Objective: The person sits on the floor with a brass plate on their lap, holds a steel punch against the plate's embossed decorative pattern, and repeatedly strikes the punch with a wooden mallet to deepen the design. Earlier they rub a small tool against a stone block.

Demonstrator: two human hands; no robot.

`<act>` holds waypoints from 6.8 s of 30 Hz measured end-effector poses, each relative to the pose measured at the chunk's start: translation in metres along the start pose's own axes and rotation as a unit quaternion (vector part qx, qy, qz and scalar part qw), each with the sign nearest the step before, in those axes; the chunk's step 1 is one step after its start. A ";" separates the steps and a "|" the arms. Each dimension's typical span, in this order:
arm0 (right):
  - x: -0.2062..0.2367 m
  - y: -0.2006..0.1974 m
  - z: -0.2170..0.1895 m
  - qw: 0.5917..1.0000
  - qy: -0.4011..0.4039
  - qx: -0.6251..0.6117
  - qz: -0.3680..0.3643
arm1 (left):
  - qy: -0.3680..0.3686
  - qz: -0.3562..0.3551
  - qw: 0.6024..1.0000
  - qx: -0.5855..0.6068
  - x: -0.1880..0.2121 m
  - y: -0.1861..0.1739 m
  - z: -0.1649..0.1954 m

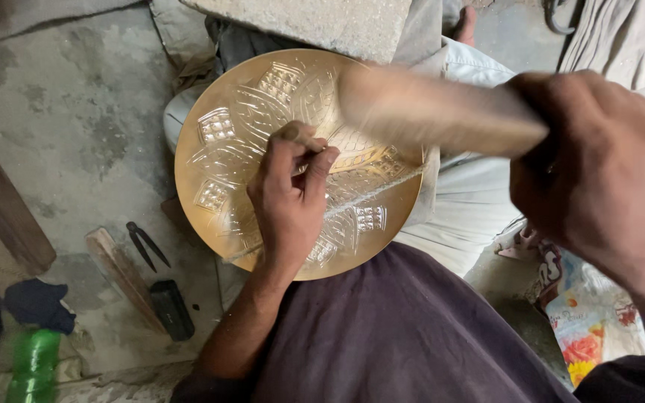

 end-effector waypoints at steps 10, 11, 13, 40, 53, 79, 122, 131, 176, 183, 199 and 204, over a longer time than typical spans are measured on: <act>-0.014 -0.008 -0.014 0.993 -0.052 0.080 0.065 | 0.022 -0.016 0.999 -0.017 0.005 0.013 -0.007; -0.017 -0.010 -0.020 0.988 -0.076 0.110 0.077 | 0.024 -0.014 0.999 -0.019 0.006 0.012 -0.007; -0.027 -0.010 -0.029 0.986 -0.110 0.107 0.065 | 0.023 -0.013 0.999 -0.022 0.008 0.012 -0.007; -0.056 0.001 -0.050 0.937 -0.232 0.248 0.082 | 0.023 -0.018 0.998 -0.050 0.004 0.013 0.001; -0.074 -0.007 -0.047 0.991 -0.123 -0.021 0.040 | -0.014 -0.029 0.999 -0.021 0.009 0.015 -0.007; -0.067 0.007 -0.035 0.938 -0.184 0.288 0.050 | 0.016 -0.029 0.999 -0.040 0.008 0.016 -0.007; -0.040 -0.004 -0.043 0.983 -0.120 0.136 0.027 | -0.012 -0.052 0.991 -0.120 0.026 0.019 -0.027; -0.032 0.001 -0.042 0.947 -0.121 0.294 0.044 | 0.014 -0.049 0.992 -0.117 0.016 0.015 -0.012; -0.025 -0.017 -0.038 0.985 -0.139 0.066 0.082 | -0.005 0.004 0.999 -0.032 0.008 0.006 -0.017; -0.038 -0.006 -0.056 0.963 -0.174 0.203 0.034 | -0.018 -0.005 1.000 -0.022 0.008 0.007 -0.018; -0.045 -0.009 -0.068 0.958 -0.197 0.185 0.093 | 0.057 0.016 0.996 -0.060 0.003 0.004 -0.006; -0.047 -0.014 -0.069 0.957 -0.203 0.174 0.109 | -0.028 -0.015 0.999 -0.032 0.004 0.007 -0.014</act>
Point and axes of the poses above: each hand's wrist, its own x-axis away from the middle knuckle, its own y-axis out of the palm, z = x × y, the point moved 6 cm from there along -x, towards the middle knuckle, and after that the axes turned 12 degrees about y, right-handed, at the moved point
